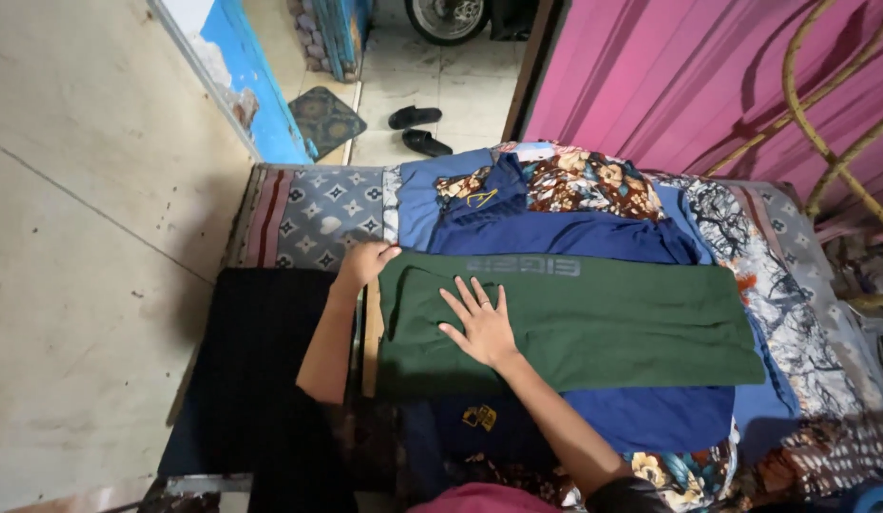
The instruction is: The person folds several t-shirts on a table using a cardboard template to ensure uniform size. They fold a green t-shirt, a blue t-shirt, a floral t-shirt, and a light blue t-shirt, placing each folded item into a stack on the left side of the table.
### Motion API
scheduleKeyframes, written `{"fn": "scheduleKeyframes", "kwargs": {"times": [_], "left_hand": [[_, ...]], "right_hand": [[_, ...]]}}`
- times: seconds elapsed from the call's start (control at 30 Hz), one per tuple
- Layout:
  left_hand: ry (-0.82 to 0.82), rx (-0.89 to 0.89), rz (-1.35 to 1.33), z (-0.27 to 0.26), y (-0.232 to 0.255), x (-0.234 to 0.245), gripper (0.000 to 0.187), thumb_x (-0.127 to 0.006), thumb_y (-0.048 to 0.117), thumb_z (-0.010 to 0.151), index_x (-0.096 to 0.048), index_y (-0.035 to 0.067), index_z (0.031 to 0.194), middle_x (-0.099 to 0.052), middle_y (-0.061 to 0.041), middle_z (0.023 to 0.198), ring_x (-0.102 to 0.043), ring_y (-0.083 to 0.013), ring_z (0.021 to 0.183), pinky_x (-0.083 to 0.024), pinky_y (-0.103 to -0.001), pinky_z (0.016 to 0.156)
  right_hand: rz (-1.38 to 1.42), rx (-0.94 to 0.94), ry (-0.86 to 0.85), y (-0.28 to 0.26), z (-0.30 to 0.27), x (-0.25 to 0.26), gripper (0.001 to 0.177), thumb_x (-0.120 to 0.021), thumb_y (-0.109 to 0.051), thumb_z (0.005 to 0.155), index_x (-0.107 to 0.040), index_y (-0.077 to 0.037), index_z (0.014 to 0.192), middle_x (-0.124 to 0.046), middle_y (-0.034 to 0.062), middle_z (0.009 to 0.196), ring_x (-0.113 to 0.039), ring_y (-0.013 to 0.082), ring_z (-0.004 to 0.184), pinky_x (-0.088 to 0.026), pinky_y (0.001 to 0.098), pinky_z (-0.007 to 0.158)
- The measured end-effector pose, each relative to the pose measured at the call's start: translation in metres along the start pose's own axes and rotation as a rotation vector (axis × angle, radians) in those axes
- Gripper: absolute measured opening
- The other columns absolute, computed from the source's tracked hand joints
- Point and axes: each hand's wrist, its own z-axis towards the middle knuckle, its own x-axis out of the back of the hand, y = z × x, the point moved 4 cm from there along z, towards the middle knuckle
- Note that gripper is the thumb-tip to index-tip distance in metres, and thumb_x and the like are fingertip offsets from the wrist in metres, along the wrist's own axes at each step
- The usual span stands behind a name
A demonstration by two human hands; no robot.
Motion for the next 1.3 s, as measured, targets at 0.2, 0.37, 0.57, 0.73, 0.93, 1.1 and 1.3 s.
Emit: {"fn": "scheduleKeyframes", "kwargs": {"times": [0.2,0.37,0.57,0.73,0.93,1.1,1.3], "left_hand": [[0.493,-0.038,0.570,-0.084,0.155,0.079,0.033,-0.063,0.046,0.094,-0.071,0.015,0.103,-0.073,-0.011,0.096,-0.064,-0.0317,0.097,-0.050,-0.053,0.087],[0.448,-0.156,0.256,-0.136,0.219,0.013,0.053,-0.062,0.054,0.094,-0.063,0.025,0.139,-0.051,-0.025,0.149,-0.042,-0.0484,0.141,-0.026,-0.072,0.110],[0.123,0.035,0.243,-0.142,0.206,-0.005,0.072,-0.054,0.068,0.092,-0.044,0.037,0.155,-0.037,-0.024,0.164,-0.024,-0.0475,0.154,-0.015,-0.080,0.109],[0.083,0.092,0.300,-0.135,0.198,-0.013,0.079,-0.045,0.079,0.090,-0.036,0.043,0.159,-0.032,-0.022,0.167,-0.020,-0.0452,0.157,-0.014,-0.081,0.110],[0.347,-0.014,0.331,-0.141,0.200,-0.021,0.075,-0.056,0.072,0.089,-0.048,0.037,0.155,-0.047,-0.024,0.159,-0.036,-0.0481,0.150,-0.029,-0.080,0.105],[0.473,-0.099,0.433,-0.146,0.207,-0.019,0.076,-0.056,0.070,0.091,-0.045,0.038,0.159,-0.050,-0.024,0.157,-0.044,-0.0497,0.144,-0.039,-0.079,0.098],[0.307,-0.028,0.263,-0.132,0.184,-0.040,0.074,-0.041,0.078,0.095,-0.037,0.042,0.160,-0.035,-0.023,0.166,-0.025,-0.0508,0.153,-0.019,-0.086,0.105]], "right_hand": [[0.051,-0.042,-0.078,-0.001,0.001,0.002,0.069,-0.028,-0.070,0.100,-0.023,-0.040,0.162,-0.025,0.0012,0.169,-0.023,0.0307,0.155,-0.015,0.0758,0.116],[0.009,0.014,-0.072,0.009,-0.003,-0.004,0.062,-0.040,-0.051,0.099,-0.042,-0.026,0.155,-0.031,0.0035,0.168,-0.019,0.0281,0.158,-0.014,0.0752,0.117],[0.183,-0.058,-0.031,0.063,-0.053,0.011,0.063,-0.039,-0.054,0.106,-0.028,-0.029,0.163,-0.024,0.0042,0.170,-0.020,0.0247,0.157,-0.012,0.0732,0.120],[0.015,-0.419,0.024,0.183,-0.122,0.010,0.068,-0.033,-0.064,0.105,-0.026,-0.032,0.164,-0.029,0.0111,0.169,-0.024,0.0286,0.157,-0.015,0.0695,0.121],[-0.033,-0.602,-0.029,0.304,-0.193,0.017,0.066,-0.023,-0.067,0.106,-0.028,-0.035,0.163,-0.032,0.0060,0.169,-0.025,0.0256,0.157,-0.017,0.0562,0.127],[0.086,-0.726,0.063,0.368,-0.249,0.014,0.061,-0.031,-0.063,0.108,-0.036,-0.034,0.161,-0.038,0.0071,0.165,-0.029,0.0302,0.155,-0.020,0.0578,0.126],[0.149,-1.022,0.483,0.446,-0.315,-0.010,0.048,-0.064,-0.057,0.099,-0.072,-0.019,0.127,-0.070,0.0150,0.121,-0.061,0.0354,0.125,-0.046,0.0500,0.108]]}}
